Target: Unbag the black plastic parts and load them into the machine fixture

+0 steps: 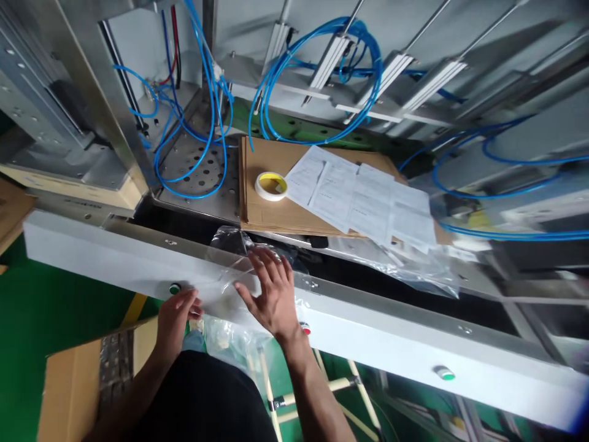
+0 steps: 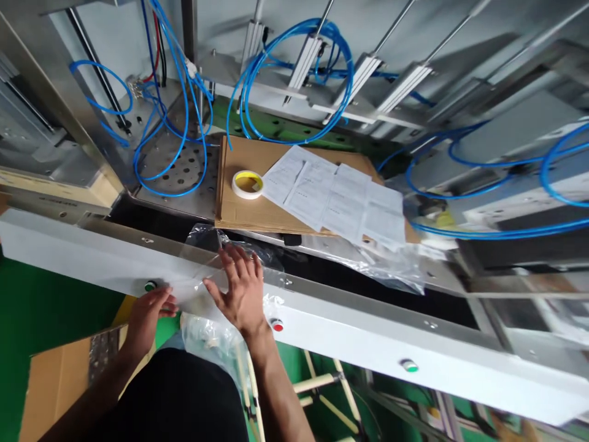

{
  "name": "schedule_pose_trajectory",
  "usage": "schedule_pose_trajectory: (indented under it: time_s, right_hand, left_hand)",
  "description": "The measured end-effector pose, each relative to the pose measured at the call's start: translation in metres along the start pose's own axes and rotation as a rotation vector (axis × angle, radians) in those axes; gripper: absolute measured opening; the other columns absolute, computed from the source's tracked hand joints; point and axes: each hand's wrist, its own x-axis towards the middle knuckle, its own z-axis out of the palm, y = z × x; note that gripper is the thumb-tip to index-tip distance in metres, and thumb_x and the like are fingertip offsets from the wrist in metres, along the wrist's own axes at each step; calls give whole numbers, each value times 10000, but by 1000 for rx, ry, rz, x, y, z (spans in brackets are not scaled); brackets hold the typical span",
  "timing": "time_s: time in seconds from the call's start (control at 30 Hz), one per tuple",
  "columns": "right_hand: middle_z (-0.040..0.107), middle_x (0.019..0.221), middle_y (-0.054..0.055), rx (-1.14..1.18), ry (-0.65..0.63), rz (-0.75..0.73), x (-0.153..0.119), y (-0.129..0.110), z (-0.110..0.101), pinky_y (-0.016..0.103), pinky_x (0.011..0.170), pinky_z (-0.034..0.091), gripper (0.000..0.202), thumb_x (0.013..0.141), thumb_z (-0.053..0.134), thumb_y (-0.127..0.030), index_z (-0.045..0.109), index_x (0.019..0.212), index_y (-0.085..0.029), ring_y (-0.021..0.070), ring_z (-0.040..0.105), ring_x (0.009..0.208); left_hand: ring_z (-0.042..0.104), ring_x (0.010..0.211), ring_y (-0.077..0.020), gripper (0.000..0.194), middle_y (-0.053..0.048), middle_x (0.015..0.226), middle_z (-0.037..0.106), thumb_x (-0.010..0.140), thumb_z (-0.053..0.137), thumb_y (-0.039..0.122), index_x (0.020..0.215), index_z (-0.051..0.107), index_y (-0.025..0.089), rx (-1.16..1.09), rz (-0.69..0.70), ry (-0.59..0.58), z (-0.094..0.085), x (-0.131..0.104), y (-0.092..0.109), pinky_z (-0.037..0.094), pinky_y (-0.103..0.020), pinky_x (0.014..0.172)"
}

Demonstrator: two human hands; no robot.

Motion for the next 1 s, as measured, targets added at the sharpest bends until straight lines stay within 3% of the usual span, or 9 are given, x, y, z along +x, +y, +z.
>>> schedule_pose_trajectory:
  time_s: [0.13, 0.23, 0.33, 0.43, 0.57, 0.63, 0.7, 0.8, 1.0]
  right_hand:
    - [446, 1667, 217, -120, -81, 33, -38, 29, 11, 656, 1265, 288, 997, 892, 619, -784, 374, 1645, -178, 429, 374, 1561]
    - [433, 1673, 227, -125, -113, 73, -46, 41, 24, 667, 1248, 313, 1091, 841, 658, -820, 336, 1667, -183, 446, 365, 1561]
    - [456, 1657, 230, -117, -101, 103, -44, 42, 31, 665, 1246, 311, 1114, 830, 630, -856, 341, 1666, -180, 445, 382, 1548]
    - [460, 1656, 223, -116, -93, 120, -39, 39, 33, 665, 1252, 297, 1066, 870, 607, -827, 338, 1669, -174, 442, 379, 1551]
    - [413, 1692, 208, -91, -134, 90, -32, 40, 31, 657, 1264, 284, 1055, 879, 616, -808, 317, 1681, -191, 437, 346, 1573]
    - [392, 1705, 203, -79, -156, 71, -29, 43, 29, 640, 1269, 287, 1070, 861, 616, -833, 336, 1676, -198, 434, 336, 1581]
    - [402, 1700, 204, -75, -168, 66, -27, 47, 28, 623, 1272, 290, 1051, 869, 606, -832, 360, 1666, -192, 424, 343, 1580]
    - [460, 1662, 213, -78, -171, 94, -26, 54, 27, 619, 1270, 291, 1005, 898, 599, -794, 379, 1655, -170, 415, 379, 1562]
    - [481, 1646, 216, -53, -224, 113, -22, 58, 20, 600, 1271, 289, 1058, 871, 601, -812, 360, 1659, -149, 406, 425, 1531]
  left_hand:
    - [679, 556, -159, 569, -50, 736, 733, 665, 894, 618, 887, 726, 122, -37, -42, -36, 4, 0, 4, 566, -259, 525]
    - [700, 604, -172, 608, -62, 795, 739, 663, 903, 626, 957, 716, 128, -33, -60, -77, -3, -3, 5, 566, -264, 538]
    - [663, 567, -164, 611, -34, 752, 703, 690, 876, 661, 968, 690, 150, 35, 0, -20, -17, -10, 3, 540, -273, 521]
    - [642, 593, -163, 485, -22, 756, 685, 823, 798, 622, 981, 665, 184, 206, 265, 53, -28, -13, 1, 518, -281, 545]
    - [729, 1005, -263, 229, -101, 1070, 767, 966, 720, 387, 1108, 702, 209, 702, 1001, 70, -26, -4, 9, 577, -397, 886]
    - [697, 1152, -304, 202, -121, 1186, 757, 982, 704, 292, 1165, 705, 207, 938, 1273, 71, -20, 3, 15, 531, -455, 1015]
    - [683, 1169, -315, 208, -133, 1216, 741, 989, 689, 244, 1191, 695, 193, 1083, 1358, 76, -15, 8, 19, 514, -465, 1030]
    - [678, 1144, -319, 187, -132, 1197, 735, 989, 673, 197, 1174, 692, 187, 1174, 1366, 68, -12, 11, 19, 508, -475, 1028]
    - [664, 1200, -330, 171, -148, 1243, 727, 990, 667, 203, 1159, 679, 185, 1127, 1392, 86, -16, 13, 17, 496, -487, 1072]
